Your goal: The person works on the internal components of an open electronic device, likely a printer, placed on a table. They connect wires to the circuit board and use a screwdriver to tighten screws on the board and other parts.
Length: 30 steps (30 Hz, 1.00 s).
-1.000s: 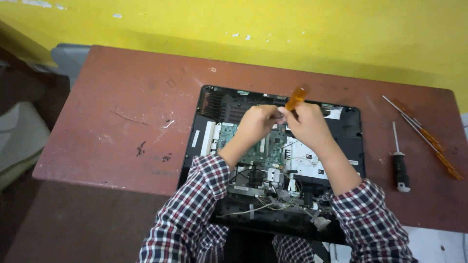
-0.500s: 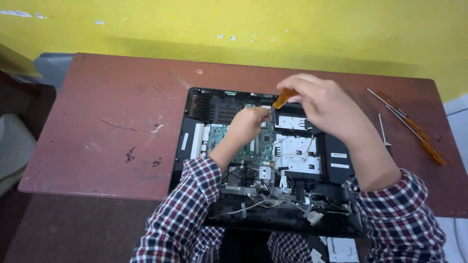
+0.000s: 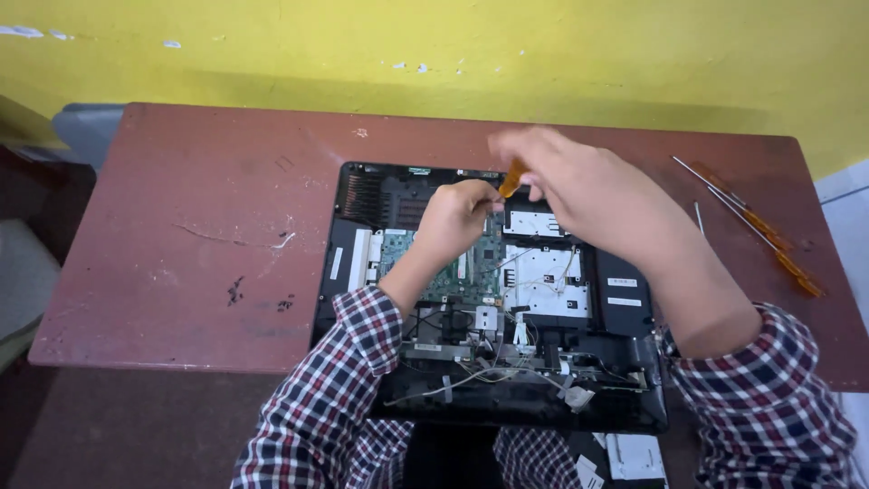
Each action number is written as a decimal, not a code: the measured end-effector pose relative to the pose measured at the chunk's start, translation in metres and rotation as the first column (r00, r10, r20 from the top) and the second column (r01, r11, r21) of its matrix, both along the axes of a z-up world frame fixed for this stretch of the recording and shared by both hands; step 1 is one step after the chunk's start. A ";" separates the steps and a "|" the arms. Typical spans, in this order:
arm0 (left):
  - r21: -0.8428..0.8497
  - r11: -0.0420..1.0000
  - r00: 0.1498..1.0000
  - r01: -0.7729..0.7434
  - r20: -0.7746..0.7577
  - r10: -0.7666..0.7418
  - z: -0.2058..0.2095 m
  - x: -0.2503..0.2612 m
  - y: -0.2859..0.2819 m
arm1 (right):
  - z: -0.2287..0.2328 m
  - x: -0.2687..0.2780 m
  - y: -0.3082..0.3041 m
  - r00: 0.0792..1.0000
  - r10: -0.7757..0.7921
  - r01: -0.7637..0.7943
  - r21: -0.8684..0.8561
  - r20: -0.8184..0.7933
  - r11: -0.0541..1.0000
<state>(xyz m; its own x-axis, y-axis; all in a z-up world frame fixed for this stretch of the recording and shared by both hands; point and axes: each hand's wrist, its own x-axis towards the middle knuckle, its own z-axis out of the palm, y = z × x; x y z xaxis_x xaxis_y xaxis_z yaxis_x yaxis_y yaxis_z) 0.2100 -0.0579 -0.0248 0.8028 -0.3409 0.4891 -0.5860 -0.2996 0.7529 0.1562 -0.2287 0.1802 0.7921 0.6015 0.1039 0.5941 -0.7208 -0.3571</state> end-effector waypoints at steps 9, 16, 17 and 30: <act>-0.010 0.998 0.997 0.066 -0.037 -0.066 0.004 -0.006 0.011 | 0.002 0.013 0.001 0.994 -0.069 0.072 -0.039 0.079 0.997; -0.030 0.991 0.991 0.127 -0.047 -0.128 0.003 -0.007 0.016 | -0.014 0.015 0.002 0.968 0.083 -0.038 -0.186 0.237 0.982; -0.037 0.991 0.990 0.128 -0.060 -0.130 0.006 -0.009 0.016 | -0.017 0.016 0.004 0.953 0.044 0.037 -0.262 0.300 0.964; -0.127 0.992 0.999 -0.018 0.042 0.024 0.011 -0.006 0.006 | -0.004 0.000 0.007 0.997 0.013 0.007 -0.238 0.082 0.971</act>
<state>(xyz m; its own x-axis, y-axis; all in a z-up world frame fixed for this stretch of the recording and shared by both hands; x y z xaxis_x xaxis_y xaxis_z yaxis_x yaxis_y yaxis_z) 0.2035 -0.0517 -0.0134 0.7864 -0.2570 0.5617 -0.6133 -0.2159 0.7598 0.1563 -0.2217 0.1760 0.7852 0.6188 0.0225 0.6163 -0.7775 -0.1254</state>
